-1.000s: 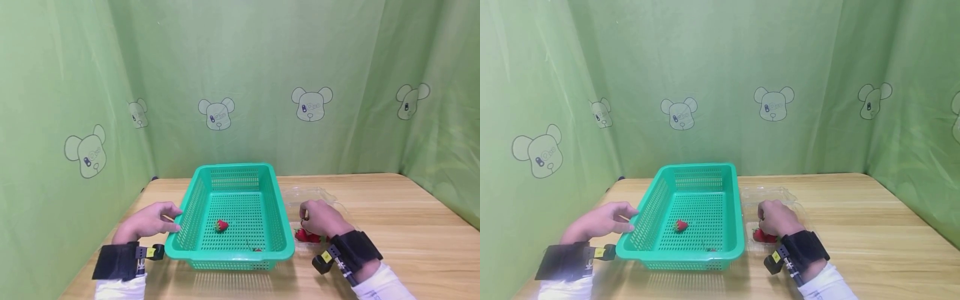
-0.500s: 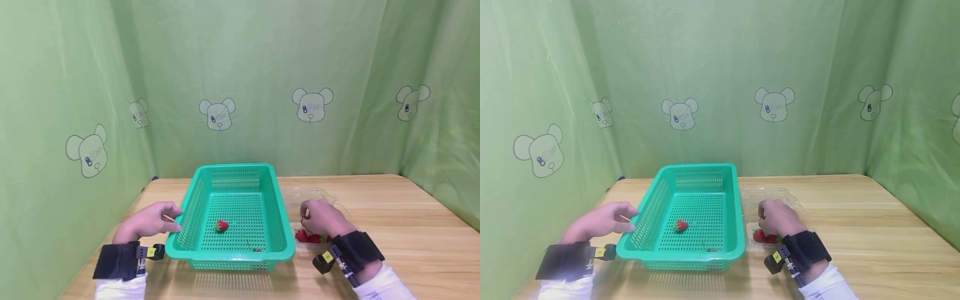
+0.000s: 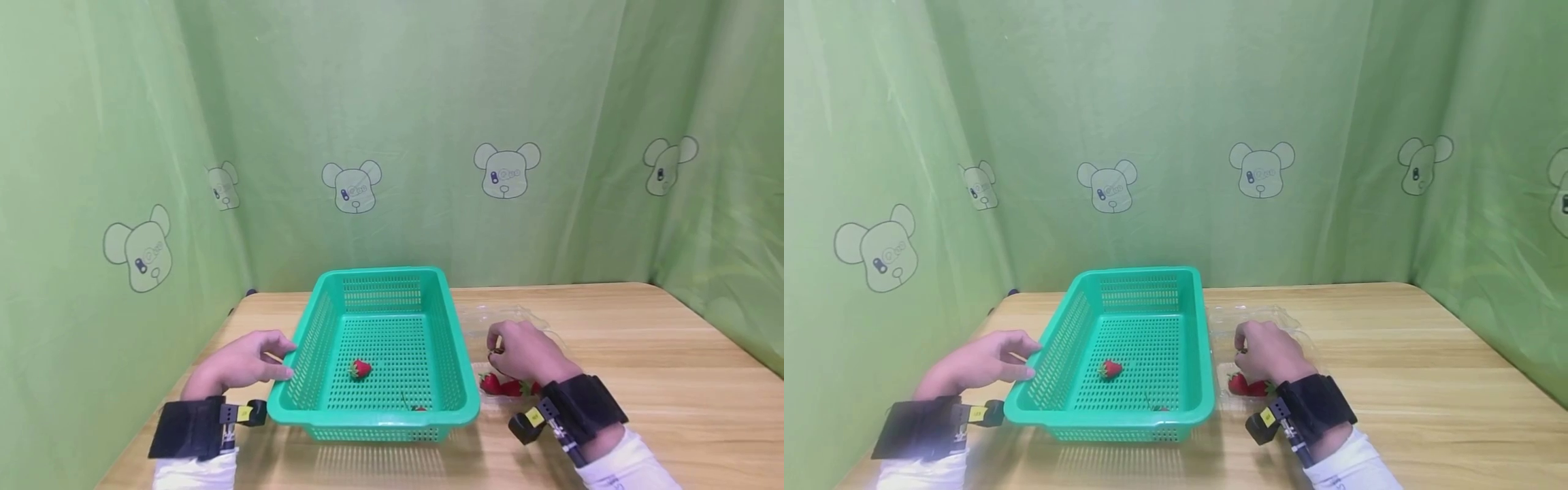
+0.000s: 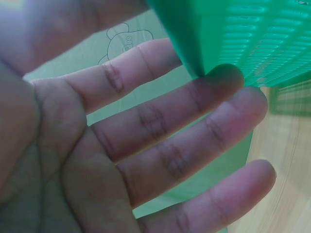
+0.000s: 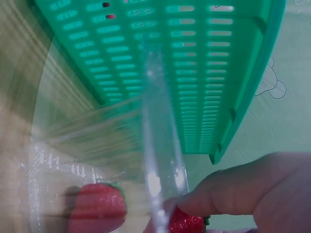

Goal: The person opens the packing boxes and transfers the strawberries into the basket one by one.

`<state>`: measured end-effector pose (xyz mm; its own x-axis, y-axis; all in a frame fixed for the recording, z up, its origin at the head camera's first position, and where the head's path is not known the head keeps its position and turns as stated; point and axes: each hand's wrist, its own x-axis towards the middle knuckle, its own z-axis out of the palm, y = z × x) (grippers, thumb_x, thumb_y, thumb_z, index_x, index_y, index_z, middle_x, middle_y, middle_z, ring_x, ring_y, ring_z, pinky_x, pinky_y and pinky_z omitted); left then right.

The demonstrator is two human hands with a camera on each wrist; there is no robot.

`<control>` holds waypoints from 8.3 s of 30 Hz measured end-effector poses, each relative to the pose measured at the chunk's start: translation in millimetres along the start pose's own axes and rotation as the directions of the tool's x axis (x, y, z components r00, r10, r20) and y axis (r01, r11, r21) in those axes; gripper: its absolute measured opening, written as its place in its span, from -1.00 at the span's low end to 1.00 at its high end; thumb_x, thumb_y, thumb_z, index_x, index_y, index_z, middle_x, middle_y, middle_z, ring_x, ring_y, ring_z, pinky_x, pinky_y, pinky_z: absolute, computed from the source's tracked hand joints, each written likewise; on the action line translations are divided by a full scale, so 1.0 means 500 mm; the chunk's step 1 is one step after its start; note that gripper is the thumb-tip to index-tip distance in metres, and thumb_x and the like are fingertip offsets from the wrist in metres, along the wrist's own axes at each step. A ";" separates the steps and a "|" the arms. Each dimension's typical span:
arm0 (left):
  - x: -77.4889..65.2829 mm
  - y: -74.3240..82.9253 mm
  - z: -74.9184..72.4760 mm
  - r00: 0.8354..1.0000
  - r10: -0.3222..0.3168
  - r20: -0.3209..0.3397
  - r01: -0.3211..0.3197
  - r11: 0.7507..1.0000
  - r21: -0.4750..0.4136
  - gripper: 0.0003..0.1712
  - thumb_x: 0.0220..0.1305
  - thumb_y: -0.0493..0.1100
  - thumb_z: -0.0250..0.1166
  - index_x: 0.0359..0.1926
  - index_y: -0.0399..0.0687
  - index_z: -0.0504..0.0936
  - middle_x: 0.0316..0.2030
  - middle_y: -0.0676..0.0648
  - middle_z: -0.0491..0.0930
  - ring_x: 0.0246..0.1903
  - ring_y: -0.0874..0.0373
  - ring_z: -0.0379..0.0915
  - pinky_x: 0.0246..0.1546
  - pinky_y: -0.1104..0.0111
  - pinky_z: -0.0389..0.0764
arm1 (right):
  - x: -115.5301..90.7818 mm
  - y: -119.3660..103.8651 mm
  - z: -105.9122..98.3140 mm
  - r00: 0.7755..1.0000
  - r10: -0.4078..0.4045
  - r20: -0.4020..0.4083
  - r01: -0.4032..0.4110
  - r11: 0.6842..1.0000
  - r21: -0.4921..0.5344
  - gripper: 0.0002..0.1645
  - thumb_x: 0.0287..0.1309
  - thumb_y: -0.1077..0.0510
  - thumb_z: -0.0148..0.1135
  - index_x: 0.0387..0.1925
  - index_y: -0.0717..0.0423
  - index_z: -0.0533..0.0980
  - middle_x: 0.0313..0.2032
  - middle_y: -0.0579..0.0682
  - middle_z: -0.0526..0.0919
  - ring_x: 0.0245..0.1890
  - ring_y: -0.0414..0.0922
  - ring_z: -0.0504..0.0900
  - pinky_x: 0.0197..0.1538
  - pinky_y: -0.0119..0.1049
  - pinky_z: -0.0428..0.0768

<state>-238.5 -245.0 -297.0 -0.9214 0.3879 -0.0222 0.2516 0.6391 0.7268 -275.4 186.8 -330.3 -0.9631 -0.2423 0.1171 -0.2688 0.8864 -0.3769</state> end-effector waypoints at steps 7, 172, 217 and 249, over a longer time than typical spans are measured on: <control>0.000 -0.001 0.000 1.000 0.011 0.005 -0.011 1.000 -0.004 -0.68 0.10 -0.21 0.37 -0.16 -0.24 0.49 0.07 -0.39 0.48 -0.01 -0.27 0.47 -0.06 -0.01 0.62 | -0.004 -0.007 -0.005 1.000 -0.005 -0.008 0.005 1.000 0.019 -0.87 -0.05 0.28 0.25 -0.37 0.12 0.52 -0.63 -0.02 0.50 -0.71 -0.17 0.43 -0.66 -0.33 0.40; 0.002 0.006 -0.001 1.000 0.001 -0.002 0.000 1.000 0.022 -0.59 0.09 -0.19 0.38 -0.06 -0.26 0.49 0.03 -0.35 0.51 -0.01 -0.24 0.48 -0.07 0.00 0.63 | -0.040 -0.129 -0.061 0.933 -0.210 -0.293 0.241 0.968 0.072 -0.90 0.06 0.21 0.31 -0.34 0.12 0.56 -0.39 0.06 0.65 -0.47 -0.09 0.62 -0.53 -0.30 0.66; -0.001 0.011 0.002 1.000 -0.005 -0.013 0.006 1.000 0.007 -0.62 0.08 -0.23 0.37 -0.09 -0.27 0.50 0.00 -0.33 0.53 -0.02 -0.23 0.48 -0.07 0.01 0.63 | -0.038 -0.162 -0.024 0.892 -0.304 -0.334 0.348 0.934 0.078 -0.88 0.01 0.26 0.37 -0.40 0.09 0.55 -0.42 0.02 0.63 -0.49 -0.15 0.64 -0.45 -0.28 0.72; 0.001 0.011 0.000 1.000 -0.016 -0.020 0.017 0.999 0.040 -0.60 0.08 -0.20 0.38 -0.07 -0.25 0.50 0.01 -0.32 0.54 -0.02 -0.23 0.49 -0.09 0.02 0.64 | -0.030 -0.160 -0.014 0.879 -0.322 -0.351 0.366 0.928 0.064 -0.90 0.04 0.34 0.28 -0.33 0.21 0.57 -0.35 0.11 0.67 -0.43 -0.08 0.70 -0.42 -0.23 0.74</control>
<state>-237.4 -241.2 -293.2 -0.9309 0.3646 -0.0203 0.2477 0.6713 0.6986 -239.6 122.4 -295.5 -0.7557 -0.3605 0.5468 -0.6030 0.7088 -0.3662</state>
